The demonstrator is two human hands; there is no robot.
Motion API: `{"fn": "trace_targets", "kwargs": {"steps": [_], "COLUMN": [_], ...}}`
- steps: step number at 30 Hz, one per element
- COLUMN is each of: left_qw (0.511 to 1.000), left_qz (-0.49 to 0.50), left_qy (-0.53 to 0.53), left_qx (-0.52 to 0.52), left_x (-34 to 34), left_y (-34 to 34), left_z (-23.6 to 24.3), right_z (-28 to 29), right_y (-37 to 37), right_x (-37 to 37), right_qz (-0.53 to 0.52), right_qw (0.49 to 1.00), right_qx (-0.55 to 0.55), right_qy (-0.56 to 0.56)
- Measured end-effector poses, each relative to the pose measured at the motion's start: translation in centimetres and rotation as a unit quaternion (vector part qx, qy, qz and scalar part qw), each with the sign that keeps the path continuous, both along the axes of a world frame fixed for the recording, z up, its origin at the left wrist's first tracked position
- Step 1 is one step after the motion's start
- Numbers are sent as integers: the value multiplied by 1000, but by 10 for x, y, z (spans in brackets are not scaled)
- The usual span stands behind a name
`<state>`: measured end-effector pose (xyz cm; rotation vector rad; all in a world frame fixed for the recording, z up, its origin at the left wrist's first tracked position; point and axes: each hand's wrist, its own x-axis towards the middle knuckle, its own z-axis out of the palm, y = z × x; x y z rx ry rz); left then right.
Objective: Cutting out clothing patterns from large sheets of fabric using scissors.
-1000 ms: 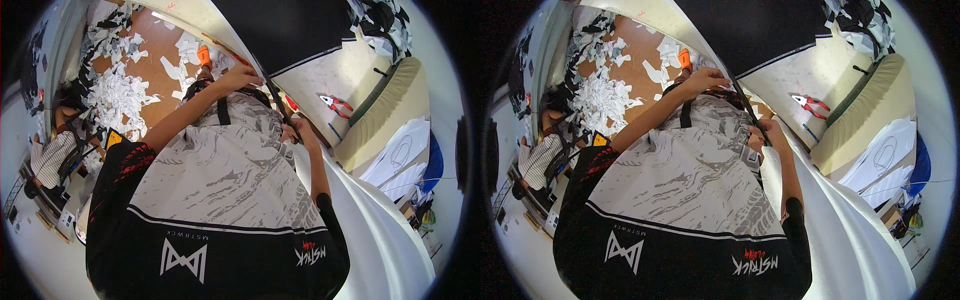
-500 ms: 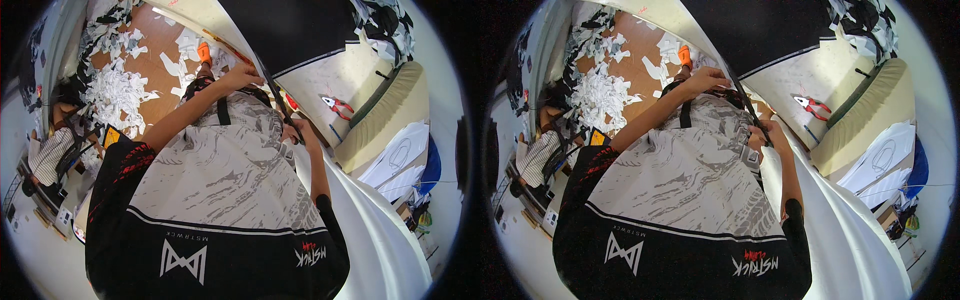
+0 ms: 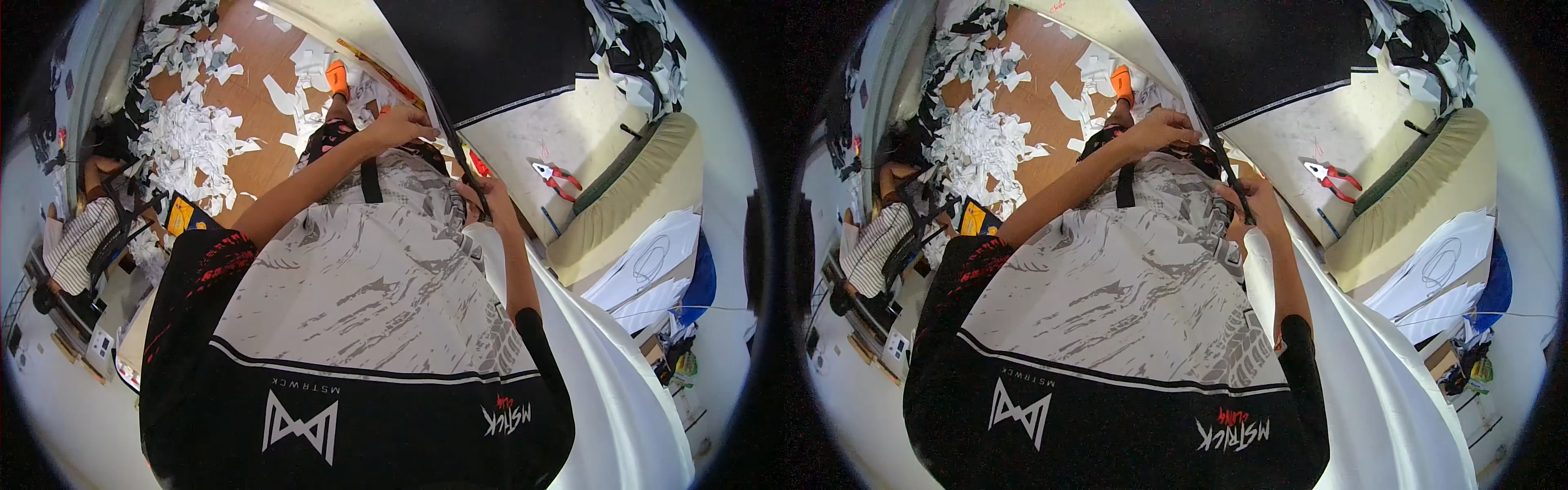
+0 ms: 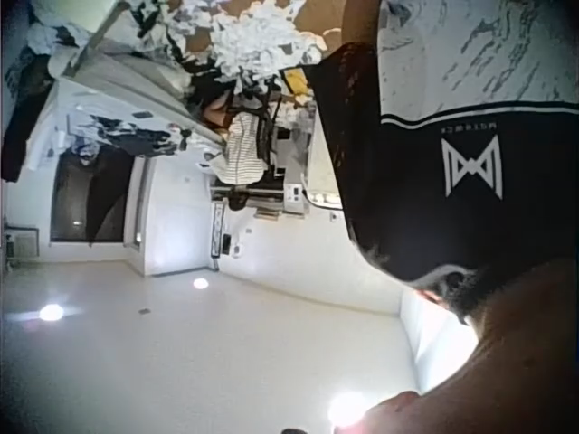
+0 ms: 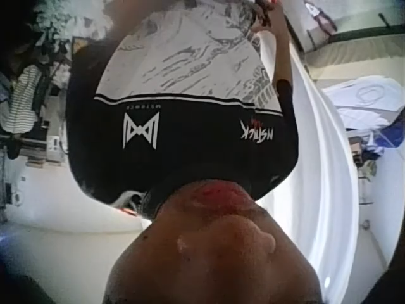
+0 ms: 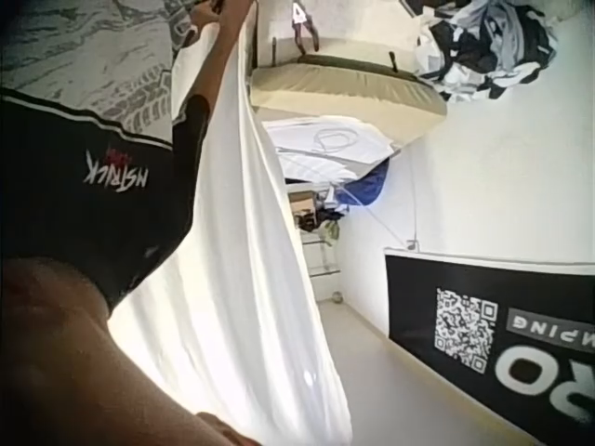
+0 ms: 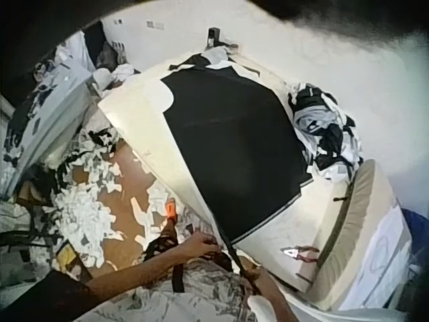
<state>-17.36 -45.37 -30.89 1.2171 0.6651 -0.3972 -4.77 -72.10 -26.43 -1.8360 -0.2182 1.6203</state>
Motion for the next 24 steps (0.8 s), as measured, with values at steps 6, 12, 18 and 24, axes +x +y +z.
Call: {"fn": "trace_targets", "kwargs": {"steps": [6,12,18,24], "left_qw": [1000,1000,999,998], "left_qz": [-8,-13,-16,-35], "left_qy": [-2,-2,-23,-13], "left_qx": [16,28,40,46], "left_x": [-1,-2,-5,-7], "left_y": [0,0,1,2], "left_z": [-2,-4,-2,-8], "right_z": [10,22,22,6], "right_y": [3,36,56,46], "right_x": [2,8,12,13], "right_qz": [5,19,2,19], "right_qw": [1000,1000,1000,1000], "right_qx": [3,-8,-7,-17], "right_qy": [2,-13,20,-6]}}
